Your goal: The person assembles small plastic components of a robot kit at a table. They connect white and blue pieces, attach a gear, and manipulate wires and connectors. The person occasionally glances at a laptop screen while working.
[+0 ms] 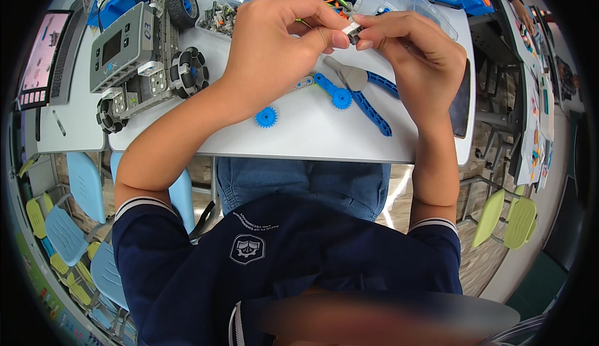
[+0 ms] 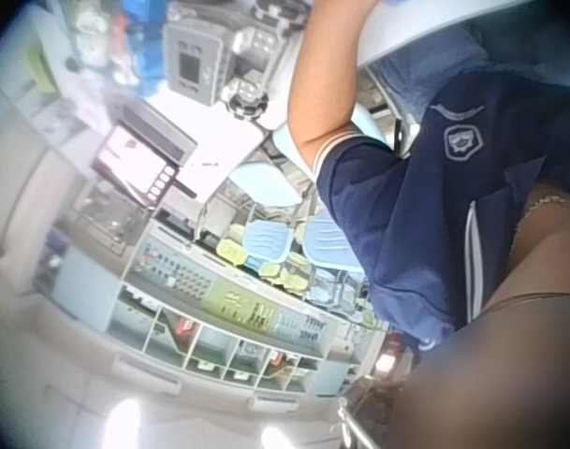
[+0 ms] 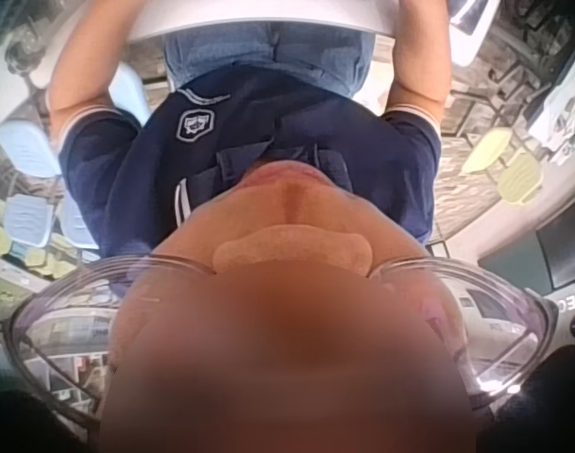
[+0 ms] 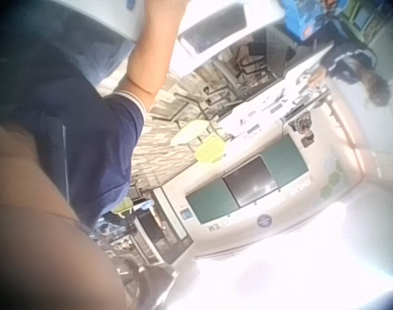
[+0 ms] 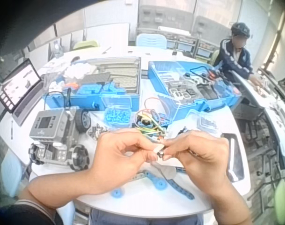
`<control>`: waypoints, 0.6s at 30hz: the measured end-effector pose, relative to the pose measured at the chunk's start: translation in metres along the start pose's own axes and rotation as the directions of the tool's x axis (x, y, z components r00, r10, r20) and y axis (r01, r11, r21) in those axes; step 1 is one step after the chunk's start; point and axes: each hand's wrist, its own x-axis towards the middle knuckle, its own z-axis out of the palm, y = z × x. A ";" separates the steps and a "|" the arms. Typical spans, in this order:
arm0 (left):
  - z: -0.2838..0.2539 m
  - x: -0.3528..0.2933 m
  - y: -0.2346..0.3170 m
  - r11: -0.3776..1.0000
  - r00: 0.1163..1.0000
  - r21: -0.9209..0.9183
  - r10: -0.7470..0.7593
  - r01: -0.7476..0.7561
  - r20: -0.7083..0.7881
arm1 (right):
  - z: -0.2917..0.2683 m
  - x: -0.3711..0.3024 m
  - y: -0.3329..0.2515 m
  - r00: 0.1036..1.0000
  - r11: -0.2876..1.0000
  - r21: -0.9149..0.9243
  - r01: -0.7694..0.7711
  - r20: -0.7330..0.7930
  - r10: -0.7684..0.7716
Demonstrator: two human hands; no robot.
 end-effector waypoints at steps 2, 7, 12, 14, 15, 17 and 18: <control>0.000 0.000 0.000 1.000 1.000 0.007 -0.002 0.002 0.005 | -0.001 0.000 0.000 1.000 1.000 -0.015 0.020 0.007 -0.019; -0.001 0.000 -0.001 1.000 1.000 0.020 0.017 -0.017 0.016 | -0.001 0.002 0.002 0.998 0.997 -0.026 0.069 0.013 -0.069; -0.002 0.001 0.001 0.999 0.999 0.038 -0.019 0.017 0.044 | -0.001 0.002 0.001 0.998 0.998 -0.039 0.051 0.025 -0.050; -0.004 -0.001 0.002 0.997 0.995 0.045 -0.064 0.061 0.079 | -0.001 0.002 0.001 0.999 0.998 -0.044 0.034 0.028 -0.033; -0.004 -0.001 0.002 0.996 0.994 0.062 -0.075 0.070 0.083 | -0.001 0.001 0.001 0.999 0.999 -0.045 0.021 0.029 -0.020; -0.003 -0.001 0.000 0.997 0.996 0.067 -0.037 0.032 0.083 | 0.001 0.000 0.002 1.000 1.000 -0.026 -0.014 0.019 0.014; -0.001 0.000 -0.001 0.997 0.998 0.067 -0.028 0.024 0.057 | 0.002 0.000 0.002 0.999 0.999 -0.006 -0.036 0.010 0.036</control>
